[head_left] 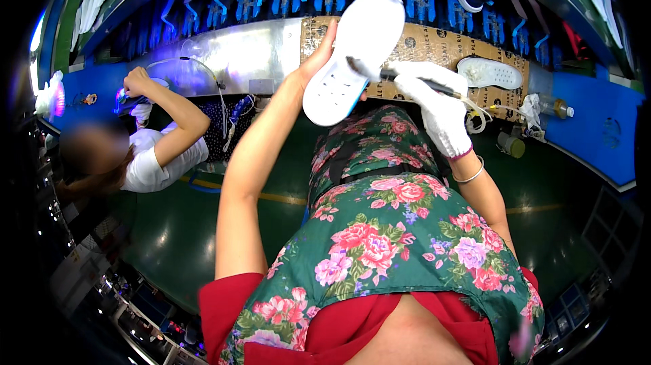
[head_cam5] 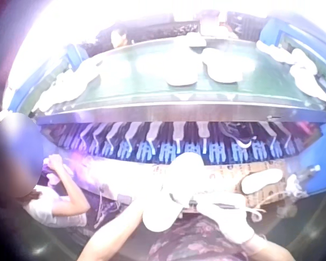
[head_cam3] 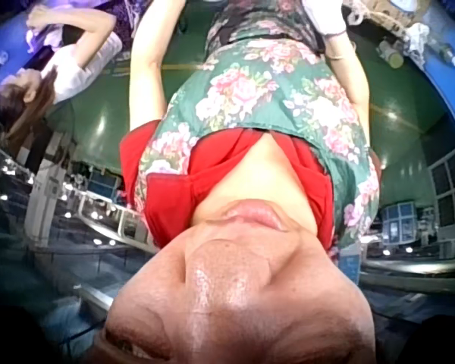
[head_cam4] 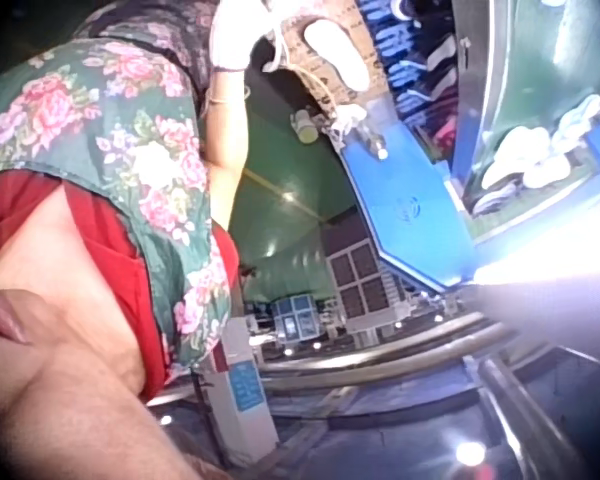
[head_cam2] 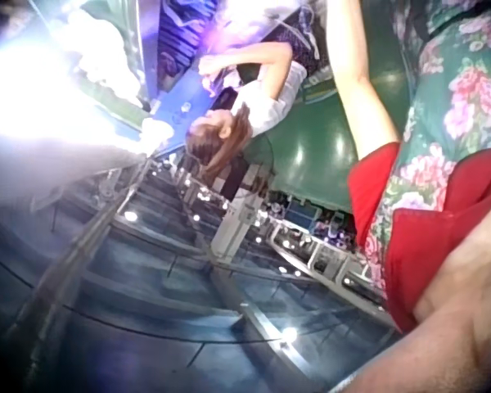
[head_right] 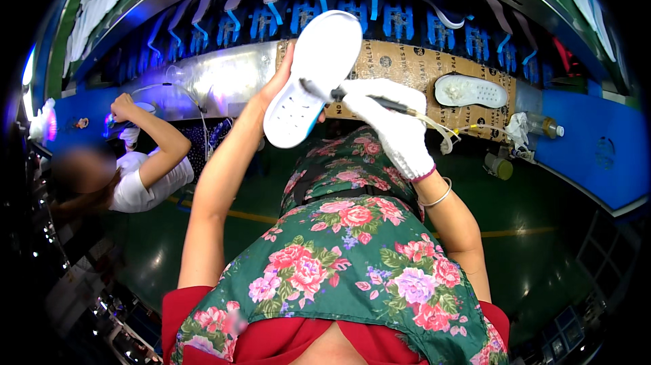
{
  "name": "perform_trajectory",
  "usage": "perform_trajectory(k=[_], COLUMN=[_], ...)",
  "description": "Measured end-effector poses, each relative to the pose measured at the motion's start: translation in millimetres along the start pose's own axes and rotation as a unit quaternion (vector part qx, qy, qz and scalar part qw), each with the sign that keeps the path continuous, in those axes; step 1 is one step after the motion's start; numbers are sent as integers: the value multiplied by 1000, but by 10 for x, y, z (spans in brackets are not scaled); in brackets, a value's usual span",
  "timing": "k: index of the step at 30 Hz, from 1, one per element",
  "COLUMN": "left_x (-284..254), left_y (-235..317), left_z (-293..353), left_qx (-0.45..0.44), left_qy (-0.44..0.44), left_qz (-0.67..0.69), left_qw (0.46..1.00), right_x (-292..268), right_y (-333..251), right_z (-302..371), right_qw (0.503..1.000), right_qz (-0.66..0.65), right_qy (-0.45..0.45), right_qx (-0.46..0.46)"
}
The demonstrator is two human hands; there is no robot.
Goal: The person picks up shoe soles one at a time and applies adhesive to the edges using a brush.
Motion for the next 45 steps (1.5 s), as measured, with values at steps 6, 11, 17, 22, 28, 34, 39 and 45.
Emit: perform_trajectory(k=[6,11,17,22,28,34,39,45], left_x=[89,48,123,577,664,567,599,612], left_y=[-273,-417,-405,-299,-288,-288,-324,-450], left_z=[-229,-187,-84,-133,-256,-345,-415,-568], left_qx=[154,123,266,289,342,343,349,309], left_qy=[175,238,115,12,-9,-30,158,196], left_qz=[-31,24,122,190,149,205,138,101], left_qw=[972,963,949,938,928,916,914,925], right_x=[-198,-143,-33,61,63,118,96,157], right_y=[-33,-49,-195,-355,-544,-578,-385,-362], right_z=[-205,-227,-28,33,32,3,2,-80], right_qw=[993,984,968,933,934,947,968,974], right_qz=[80,125,162,201,227,204,158,73], right_qy=[25,-79,-92,-68,-84,-63,-20,9], right_qx=[-78,-96,-168,-289,-263,-239,-193,-215])
Point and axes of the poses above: each hand's wrist, its own z-axis away from the middle knuckle, its own x-axis out of the palm, y = z × x, the point moved 5 cm from there along -z, towards the middle knuckle, and after that the axes turned 15 degrees about -x, right-handed, at the moved point
